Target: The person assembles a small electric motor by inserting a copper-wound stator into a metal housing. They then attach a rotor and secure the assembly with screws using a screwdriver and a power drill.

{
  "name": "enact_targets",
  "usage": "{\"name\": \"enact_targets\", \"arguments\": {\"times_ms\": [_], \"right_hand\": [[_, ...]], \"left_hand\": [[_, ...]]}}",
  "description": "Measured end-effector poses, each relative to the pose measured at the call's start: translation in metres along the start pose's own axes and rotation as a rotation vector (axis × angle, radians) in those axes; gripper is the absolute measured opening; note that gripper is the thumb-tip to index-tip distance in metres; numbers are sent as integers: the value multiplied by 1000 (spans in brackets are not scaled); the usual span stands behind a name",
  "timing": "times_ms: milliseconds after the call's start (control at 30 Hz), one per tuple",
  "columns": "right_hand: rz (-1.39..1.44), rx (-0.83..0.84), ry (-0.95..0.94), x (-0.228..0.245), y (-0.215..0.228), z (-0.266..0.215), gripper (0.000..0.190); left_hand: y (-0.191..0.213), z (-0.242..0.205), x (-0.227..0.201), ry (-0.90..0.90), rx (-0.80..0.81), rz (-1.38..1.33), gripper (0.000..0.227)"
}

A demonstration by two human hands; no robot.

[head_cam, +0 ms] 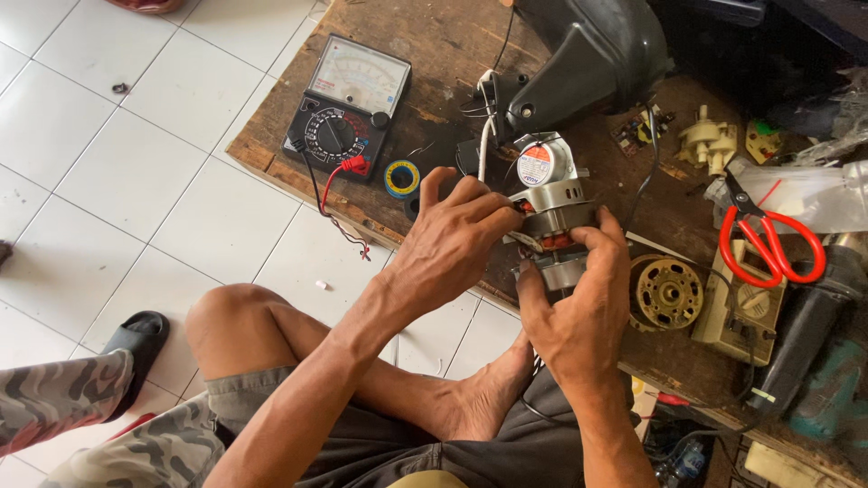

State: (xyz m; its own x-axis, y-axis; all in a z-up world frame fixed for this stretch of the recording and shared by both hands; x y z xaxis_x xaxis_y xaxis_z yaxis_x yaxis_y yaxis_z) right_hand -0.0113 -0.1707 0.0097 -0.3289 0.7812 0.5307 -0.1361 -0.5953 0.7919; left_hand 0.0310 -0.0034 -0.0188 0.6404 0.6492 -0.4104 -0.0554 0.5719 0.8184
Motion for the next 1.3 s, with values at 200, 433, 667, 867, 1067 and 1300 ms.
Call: {"name": "enact_targets", "arguments": {"times_ms": [200, 433, 667, 867, 1067, 1300], "right_hand": [[-14, 7, 5, 0, 0, 0, 54], [-35, -14, 48, -5, -5, -1, 52], [-34, -6, 33, -5, -4, -2, 51], [-26, -18, 50, -6, -4, -4, 55], [17, -21, 43, -1, -2, -2, 52], [26, -26, 5, -2, -3, -2, 53]], "left_hand": [[18, 11, -2, -52, -30, -139, 14], [14, 13, -12, 14, 42, -174, 33], [12, 3, -9, 52, 28, -308, 40], [-14, -33, -17, 180, -161, -295, 15], [-29, -31, -19, 201, -216, -119, 18], [4, -29, -27, 115, -198, -280, 15]]}}
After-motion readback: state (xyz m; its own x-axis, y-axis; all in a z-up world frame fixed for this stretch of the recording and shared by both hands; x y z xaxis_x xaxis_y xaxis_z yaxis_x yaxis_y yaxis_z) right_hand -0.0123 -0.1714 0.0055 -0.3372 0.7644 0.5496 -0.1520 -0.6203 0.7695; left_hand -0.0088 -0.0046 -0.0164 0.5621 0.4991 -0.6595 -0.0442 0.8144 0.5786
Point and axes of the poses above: each hand's wrist, its own z-axis towards the middle knuckle, its own y-axis out of the back of the hand, x = y × z, the point moved 5 cm from there along z, towards the middle knuckle, and after that the axes turned 10 degrees about x, right-handed, at the moved point
